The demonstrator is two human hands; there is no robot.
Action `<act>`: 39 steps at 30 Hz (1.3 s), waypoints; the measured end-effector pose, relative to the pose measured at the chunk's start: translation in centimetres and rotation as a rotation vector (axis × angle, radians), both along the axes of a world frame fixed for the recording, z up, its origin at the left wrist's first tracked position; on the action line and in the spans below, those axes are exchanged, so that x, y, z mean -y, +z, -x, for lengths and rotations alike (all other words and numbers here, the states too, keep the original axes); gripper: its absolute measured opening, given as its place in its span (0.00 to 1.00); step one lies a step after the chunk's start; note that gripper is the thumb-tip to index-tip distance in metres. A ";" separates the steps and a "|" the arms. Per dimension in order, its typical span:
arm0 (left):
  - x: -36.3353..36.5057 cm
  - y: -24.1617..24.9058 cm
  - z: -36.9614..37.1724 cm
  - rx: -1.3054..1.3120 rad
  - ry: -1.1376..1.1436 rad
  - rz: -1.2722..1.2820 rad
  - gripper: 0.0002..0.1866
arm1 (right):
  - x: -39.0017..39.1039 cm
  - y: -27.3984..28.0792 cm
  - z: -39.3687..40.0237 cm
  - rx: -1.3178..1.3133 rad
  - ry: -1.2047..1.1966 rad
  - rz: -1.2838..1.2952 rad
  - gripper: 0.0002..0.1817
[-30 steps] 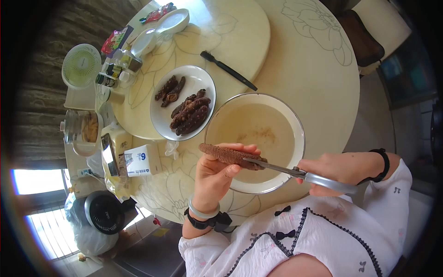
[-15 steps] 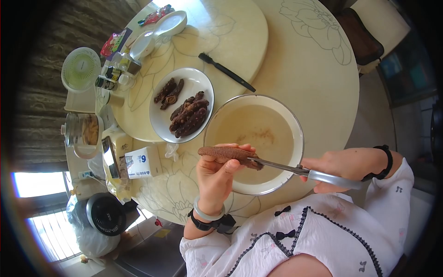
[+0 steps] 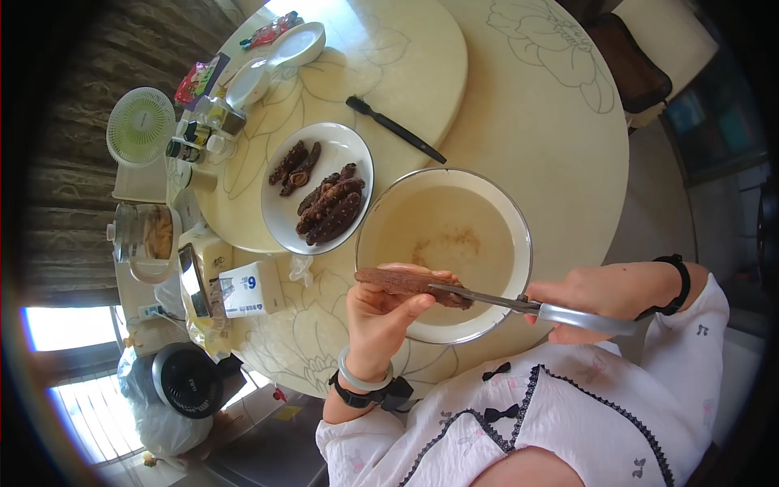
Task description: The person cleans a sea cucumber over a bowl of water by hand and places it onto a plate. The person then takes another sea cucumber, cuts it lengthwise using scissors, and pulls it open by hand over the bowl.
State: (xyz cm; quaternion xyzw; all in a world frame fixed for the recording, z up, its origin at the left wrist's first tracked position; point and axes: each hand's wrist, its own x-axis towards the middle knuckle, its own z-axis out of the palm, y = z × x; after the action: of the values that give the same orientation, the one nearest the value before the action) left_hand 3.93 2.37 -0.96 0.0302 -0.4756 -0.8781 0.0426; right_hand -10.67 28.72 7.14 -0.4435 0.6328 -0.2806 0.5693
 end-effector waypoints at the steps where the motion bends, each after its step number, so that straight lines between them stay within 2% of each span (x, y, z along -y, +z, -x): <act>1: 0.0 0.1 0.0 0.000 -0.018 0.029 0.16 | -0.1 -0.2 0.0 0.009 -0.002 0.016 0.18; 8: -0.6 1.2 0.1 0.070 0.006 0.244 0.17 | 0.1 -0.4 -0.2 -0.033 -0.022 0.029 0.16; 14: -0.3 0.8 0.3 0.073 -0.017 0.269 0.19 | 0.3 -0.7 -0.5 -0.088 -0.044 -0.004 0.15; 30: -0.1 1.1 0.3 0.094 -0.049 0.217 0.19 | 0.1 -1.9 -1.0 -0.111 -0.072 0.051 0.15; 39: 0.9 0.8 0.2 0.016 -0.191 0.136 0.18 | -0.1 -2.2 -0.9 -0.127 -0.051 0.083 0.15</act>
State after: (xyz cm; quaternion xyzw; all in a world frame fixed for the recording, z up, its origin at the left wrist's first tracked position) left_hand 3.70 1.50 -0.13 -0.0111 -0.5353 -0.8435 -0.0430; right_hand -9.74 28.83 4.94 -0.4673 0.6667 -0.2923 0.5017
